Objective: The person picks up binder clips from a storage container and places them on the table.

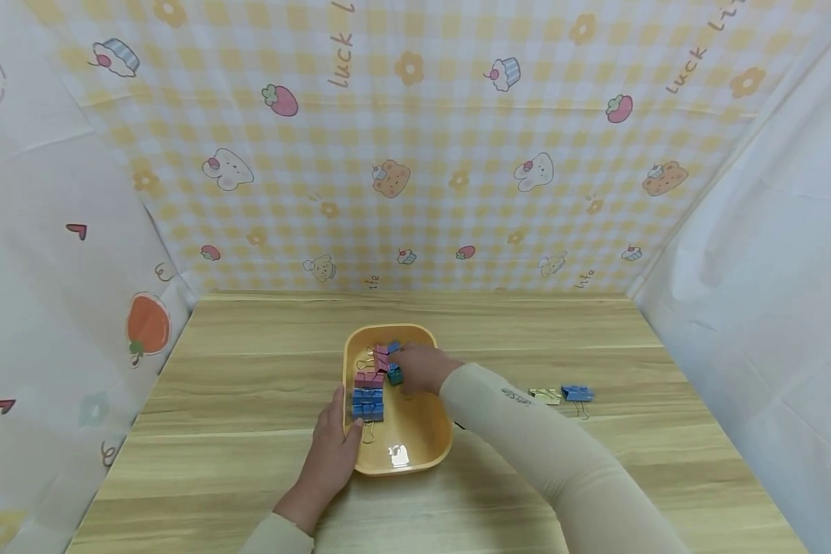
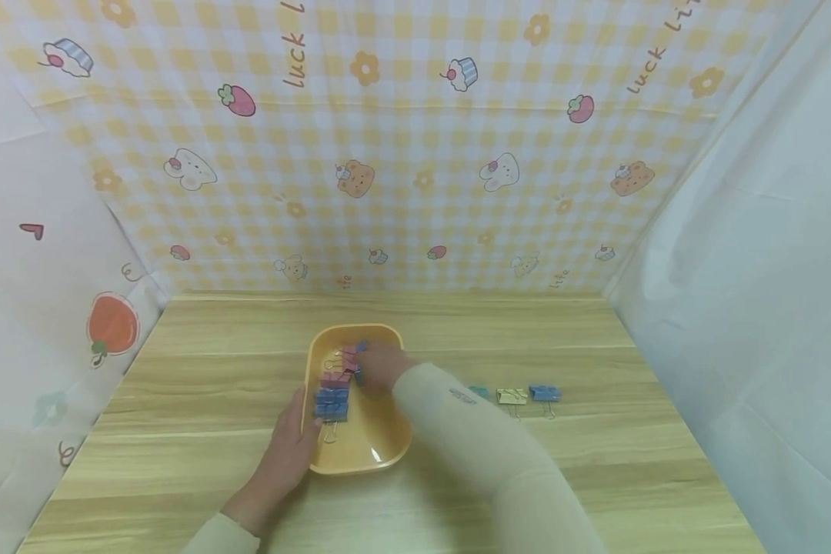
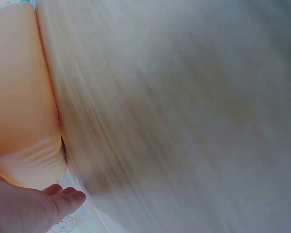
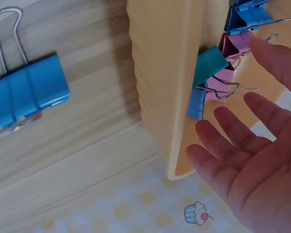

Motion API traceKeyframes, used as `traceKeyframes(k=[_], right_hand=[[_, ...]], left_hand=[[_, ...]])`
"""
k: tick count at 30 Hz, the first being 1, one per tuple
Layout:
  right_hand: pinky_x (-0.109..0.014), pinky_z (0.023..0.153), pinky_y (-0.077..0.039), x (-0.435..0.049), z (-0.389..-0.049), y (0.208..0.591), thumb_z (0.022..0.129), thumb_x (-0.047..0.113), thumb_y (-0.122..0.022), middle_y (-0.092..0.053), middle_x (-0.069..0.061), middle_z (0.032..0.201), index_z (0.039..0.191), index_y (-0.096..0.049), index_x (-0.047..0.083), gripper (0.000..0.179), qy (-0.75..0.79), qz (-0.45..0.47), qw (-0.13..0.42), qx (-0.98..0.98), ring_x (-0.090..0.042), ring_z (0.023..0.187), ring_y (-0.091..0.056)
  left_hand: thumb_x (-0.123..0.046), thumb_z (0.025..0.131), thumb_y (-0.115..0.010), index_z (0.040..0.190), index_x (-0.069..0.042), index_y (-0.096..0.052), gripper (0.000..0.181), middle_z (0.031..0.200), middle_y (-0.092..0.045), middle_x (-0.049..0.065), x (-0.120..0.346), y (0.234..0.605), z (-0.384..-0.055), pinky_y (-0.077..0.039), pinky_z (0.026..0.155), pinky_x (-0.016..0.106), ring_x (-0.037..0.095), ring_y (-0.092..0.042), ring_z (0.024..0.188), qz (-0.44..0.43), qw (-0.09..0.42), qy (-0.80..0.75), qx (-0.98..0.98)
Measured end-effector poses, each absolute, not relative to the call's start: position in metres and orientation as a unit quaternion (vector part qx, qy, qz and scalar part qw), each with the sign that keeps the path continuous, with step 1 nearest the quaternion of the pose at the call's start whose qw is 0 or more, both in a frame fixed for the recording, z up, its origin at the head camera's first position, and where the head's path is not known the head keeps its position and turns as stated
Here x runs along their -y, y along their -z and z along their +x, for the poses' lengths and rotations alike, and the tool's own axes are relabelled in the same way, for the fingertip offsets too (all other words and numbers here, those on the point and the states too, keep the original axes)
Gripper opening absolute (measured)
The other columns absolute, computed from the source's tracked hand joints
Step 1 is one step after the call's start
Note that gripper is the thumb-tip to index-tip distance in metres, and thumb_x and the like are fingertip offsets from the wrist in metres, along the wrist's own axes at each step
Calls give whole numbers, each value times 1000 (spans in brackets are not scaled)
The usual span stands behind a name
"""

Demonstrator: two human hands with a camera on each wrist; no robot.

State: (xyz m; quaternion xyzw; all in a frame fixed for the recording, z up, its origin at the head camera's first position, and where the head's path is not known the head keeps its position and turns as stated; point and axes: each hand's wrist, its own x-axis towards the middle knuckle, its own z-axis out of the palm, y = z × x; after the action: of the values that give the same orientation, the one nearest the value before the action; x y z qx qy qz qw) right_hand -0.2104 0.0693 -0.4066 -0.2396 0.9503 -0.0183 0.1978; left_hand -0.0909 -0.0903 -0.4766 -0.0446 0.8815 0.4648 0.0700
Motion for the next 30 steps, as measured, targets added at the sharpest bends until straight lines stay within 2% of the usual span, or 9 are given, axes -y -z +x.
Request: traceKeyframes(k=[6, 12, 18, 22, 27, 30], right_hand=[[-30, 87, -50, -64, -216, 418, 78, 13, -76, -58, -7, 132, 131, -60, 18, 55, 7, -230, 198, -953, -19, 113, -55], [-31, 77, -50, -64, -216, 421, 77, 10, -76, -61, -8, 121, 128, -61, 19, 54, -1, -222, 196, -955, -18, 95, -55], [-30, 74, -49, -63, -216, 421, 78, 8, -73, -58, -11, 126, 132, -59, 19, 56, 0, -214, 208, -954, -20, 92, -55], [-29, 73, -48, -61, -216, 424, 79, 7, -71, -62, -9, 119, 127, -62, 18, 50, -11, -220, 208, -953, -19, 89, -54], [-29, 78, -47, -60, -217, 430, 80, 8, -71, -64, -6, 113, 125, -64, 19, 46, -12, -212, 209, -955, -19, 88, -54], [-30, 82, -48, -60, -218, 433, 81, 8, -71, -63, -6, 116, 127, -63, 21, 48, -8, -206, 209, -956, -19, 91, -53]], left_hand=[[-21, 102, -44, 155, -6, -7, 67, 152, -19, 32, 90, 476, -90, -23, 109, 63, 51, -19, 139, -44, 67, -465, -882], [-19, 102, -45, 154, -4, -9, 65, 151, -21, 33, 90, 475, -89, -24, 109, 63, 51, -21, 138, -41, 61, -465, -882], [-20, 102, -45, 154, -3, -9, 65, 150, -22, 34, 91, 476, -89, -25, 109, 63, 52, -22, 138, -38, 56, -464, -883], [-19, 102, -45, 154, -3, -9, 65, 150, -22, 33, 91, 476, -89, -25, 108, 63, 52, -22, 138, -40, 56, -464, -883], [-20, 102, -45, 154, -4, -9, 65, 150, -22, 33, 90, 474, -88, -25, 109, 63, 51, -22, 138, -42, 58, -466, -882], [-20, 102, -45, 155, -4, -9, 66, 151, -22, 33, 90, 474, -88, -24, 109, 62, 51, -21, 139, -42, 58, -466, -882]])
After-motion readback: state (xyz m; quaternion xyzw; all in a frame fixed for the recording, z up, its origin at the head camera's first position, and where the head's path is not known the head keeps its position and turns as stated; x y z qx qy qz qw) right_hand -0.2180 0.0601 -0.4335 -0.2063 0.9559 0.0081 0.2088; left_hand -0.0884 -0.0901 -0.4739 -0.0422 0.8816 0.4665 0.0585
